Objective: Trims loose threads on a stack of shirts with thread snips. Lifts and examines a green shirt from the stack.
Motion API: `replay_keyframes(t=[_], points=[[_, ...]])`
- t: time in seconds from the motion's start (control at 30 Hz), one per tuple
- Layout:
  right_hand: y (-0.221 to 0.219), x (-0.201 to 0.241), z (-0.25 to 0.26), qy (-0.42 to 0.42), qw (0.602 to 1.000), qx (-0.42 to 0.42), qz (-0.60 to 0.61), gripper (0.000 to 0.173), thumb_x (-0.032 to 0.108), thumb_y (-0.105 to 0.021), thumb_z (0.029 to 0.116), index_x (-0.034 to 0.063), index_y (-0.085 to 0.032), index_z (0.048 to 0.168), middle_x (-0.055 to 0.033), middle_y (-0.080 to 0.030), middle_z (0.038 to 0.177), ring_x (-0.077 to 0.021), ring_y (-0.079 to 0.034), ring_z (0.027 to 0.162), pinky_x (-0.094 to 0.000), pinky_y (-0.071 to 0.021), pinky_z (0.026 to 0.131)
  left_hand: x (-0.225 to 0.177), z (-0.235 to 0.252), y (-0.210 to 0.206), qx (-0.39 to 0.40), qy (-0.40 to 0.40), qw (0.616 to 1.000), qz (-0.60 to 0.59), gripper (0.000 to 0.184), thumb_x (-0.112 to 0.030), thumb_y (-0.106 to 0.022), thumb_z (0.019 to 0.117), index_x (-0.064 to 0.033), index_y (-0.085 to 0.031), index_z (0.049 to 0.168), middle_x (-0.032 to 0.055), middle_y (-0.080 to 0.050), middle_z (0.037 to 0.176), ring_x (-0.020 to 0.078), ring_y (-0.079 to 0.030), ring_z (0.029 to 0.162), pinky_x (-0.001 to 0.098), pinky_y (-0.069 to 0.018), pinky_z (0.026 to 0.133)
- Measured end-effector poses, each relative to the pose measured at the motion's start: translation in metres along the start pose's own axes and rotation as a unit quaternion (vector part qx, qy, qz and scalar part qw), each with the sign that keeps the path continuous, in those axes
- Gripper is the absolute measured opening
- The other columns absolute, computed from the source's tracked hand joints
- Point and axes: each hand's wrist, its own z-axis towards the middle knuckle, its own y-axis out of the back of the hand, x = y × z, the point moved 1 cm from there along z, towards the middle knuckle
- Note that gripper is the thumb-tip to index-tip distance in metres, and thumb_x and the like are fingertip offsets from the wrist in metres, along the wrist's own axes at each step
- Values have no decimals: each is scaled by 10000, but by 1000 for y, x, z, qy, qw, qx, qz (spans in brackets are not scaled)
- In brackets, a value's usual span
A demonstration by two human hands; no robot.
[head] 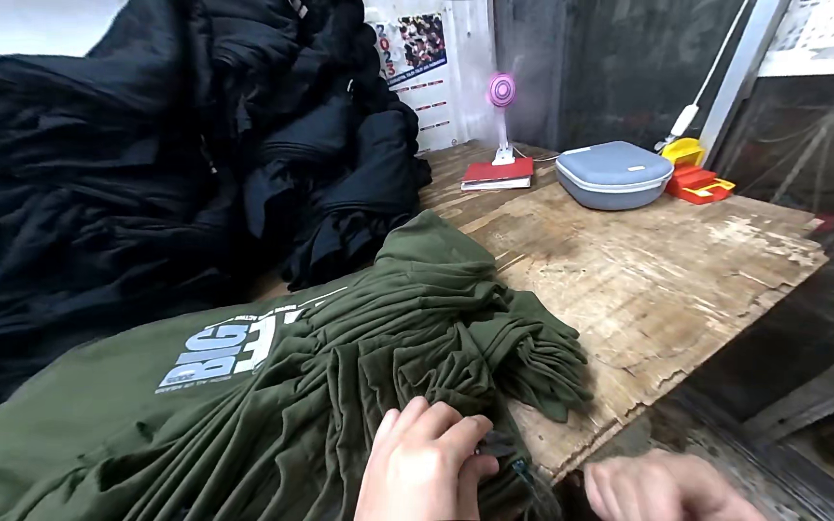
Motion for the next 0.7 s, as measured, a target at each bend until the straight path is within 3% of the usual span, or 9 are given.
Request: replay_keyframes(t=[0.03, 0.1, 0.17, 0.23, 0.37, 0.43, 0.57, 0.63, 0.7], points=[[-2, 0, 2, -25, 993, -38, -107, 424, 516, -512, 1034, 118, -649, 989, 9, -580, 793, -77, -561, 713, -284, -483, 696, -2, 1, -1, 3, -1, 1000, 3, 175, -295, -745, 901, -233, -808, 1051, -16, -736, 932, 219, -671, 888, 423, -511, 763], [-15, -6, 11, -77, 920, -123, -364, 433, 511, -631, 987, 91, -691, 1071, -31, -655, 977, -83, -615, 854, -268, -535, 721, -6, 2, -2, 8, -2, 1000, 9, 175, -287, -751, 898, -222, -809, 1049, -5, -737, 930, 231, -673, 883, 431, -511, 760], [-32, -17, 17, -119, 827, -172, -521, 388, 493, -777, 878, 137, -765, 1033, -53, -677, 1085, -153, -637, 997, -339, -562, 817, -8, 3, -2, 7, -2, 1000, 19, 170, -290, -748, 897, -227, -809, 1043, -12, -734, 921, 226, -671, 875, 425, -510, 756], [-40, -29, 18, -114, 797, -216, -552, 148, 305, -774, 901, 163, -794, 935, -38, -695, 1088, -155, -640, 1043, -334, -555, 876, -7, 3, -2, 1, -1, 1000, 28, 170, -297, -750, 895, -230, -809, 1040, -10, -732, 916, 231, -674, 873, 429, -516, 755], [-40, -34, 19, -88, 831, -290, -466, 85, 149, -705, 946, 90, -760, 919, -74, -659, 1119, -77, -647, 947, -198, -565, 729, -6, 6, 1, 9, 1, 1000, 20, 194, -301, -743, 904, -220, -804, 1070, 0, -733, 937, 241, -673, 892, 441, -518, 768], [-43, -34, 21, -72, 852, -292, -429, 79, 119, -699, 948, 67, -747, 912, -81, -651, 1123, -74, -641, 959, -192, -564, 752, -10, 8, -3, 14, -5, 1000, 19, 174, -284, -754, 894, -221, -809, 1047, -3, -737, 931, 244, -680, 895, 450, -524, 771], [-37, -27, 17, -51, 897, -195, -394, 162, 200, -707, 966, 77, -727, 861, -55, -684, 1055, -121, -632, 1079, -286, -546, 935, -8, 12, -5, 6, -8, 1000, 25, 110, -263, -773, 861, -233, -797, 964, -33, -729, 892, 223, -675, 882, 435, -518, 744], [-32, -23, 12, -63, 888, -176, -420, 173, 258, -725, 948, 102, -738, 874, -39, -717, 1045, -147, -643, 1080, -345, -534, 942, -2, 10, 0, 37, -2, 999, -5, 224, -318, -787, 856, -213, -768, 1053, 1, -711, 945, 244, -670, 922, 459, -529, 774], [-31, -22, 8, -68, 873, -179, -448, 120, 157, -694, 884, 86, -718, 977, -59, -693, 1094, -161, -648, 1093, -346, -564, 927, 5, 6, 4, 87, -4, 995, -44, 311, -356, -834, 815, -200, -765, 1074, 38, -702, 989, 262, -671, 954, 484, -543, 810]])
